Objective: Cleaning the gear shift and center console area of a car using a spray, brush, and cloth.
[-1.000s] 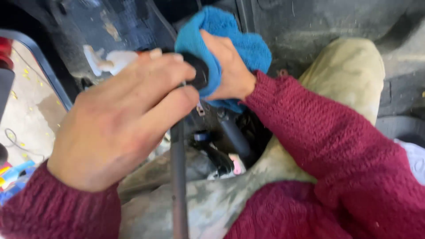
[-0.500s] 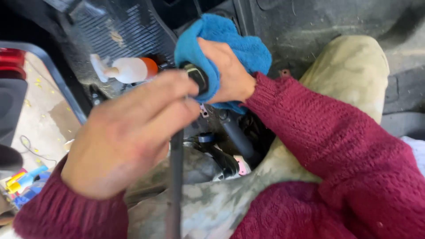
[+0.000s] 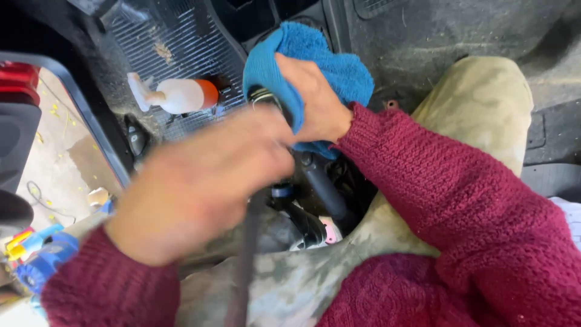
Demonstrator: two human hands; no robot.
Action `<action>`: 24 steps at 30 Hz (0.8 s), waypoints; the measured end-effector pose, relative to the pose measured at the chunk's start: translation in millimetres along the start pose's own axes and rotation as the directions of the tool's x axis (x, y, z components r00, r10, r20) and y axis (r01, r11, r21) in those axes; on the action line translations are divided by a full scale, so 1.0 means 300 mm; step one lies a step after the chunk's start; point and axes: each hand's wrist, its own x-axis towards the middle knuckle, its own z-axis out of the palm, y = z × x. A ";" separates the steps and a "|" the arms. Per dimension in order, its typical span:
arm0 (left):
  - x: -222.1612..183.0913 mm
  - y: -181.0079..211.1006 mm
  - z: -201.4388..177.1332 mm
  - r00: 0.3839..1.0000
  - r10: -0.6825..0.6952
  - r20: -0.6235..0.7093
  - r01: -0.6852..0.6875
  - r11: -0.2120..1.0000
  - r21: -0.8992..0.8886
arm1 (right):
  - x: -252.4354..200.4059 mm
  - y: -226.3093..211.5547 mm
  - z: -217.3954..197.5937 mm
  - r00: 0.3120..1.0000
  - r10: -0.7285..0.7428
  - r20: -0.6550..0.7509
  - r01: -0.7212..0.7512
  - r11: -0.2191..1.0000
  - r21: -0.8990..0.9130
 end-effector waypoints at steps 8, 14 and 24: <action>0.001 -0.032 -0.007 0.994 -0.082 -0.067 0.078 0.995 -0.059 | -0.027 0.033 -0.005 0.993 0.100 0.057 -0.095 0.992 -0.084; -0.033 -0.033 -0.020 0.990 -0.127 -0.060 0.102 0.945 -0.310 | -0.015 0.018 -0.013 0.990 0.124 0.065 -0.122 0.992 -0.039; 0.004 0.023 0.025 0.902 -0.402 -0.160 0.355 0.899 -0.255 | -0.048 0.035 -0.014 0.984 0.147 0.101 -0.146 0.989 -0.020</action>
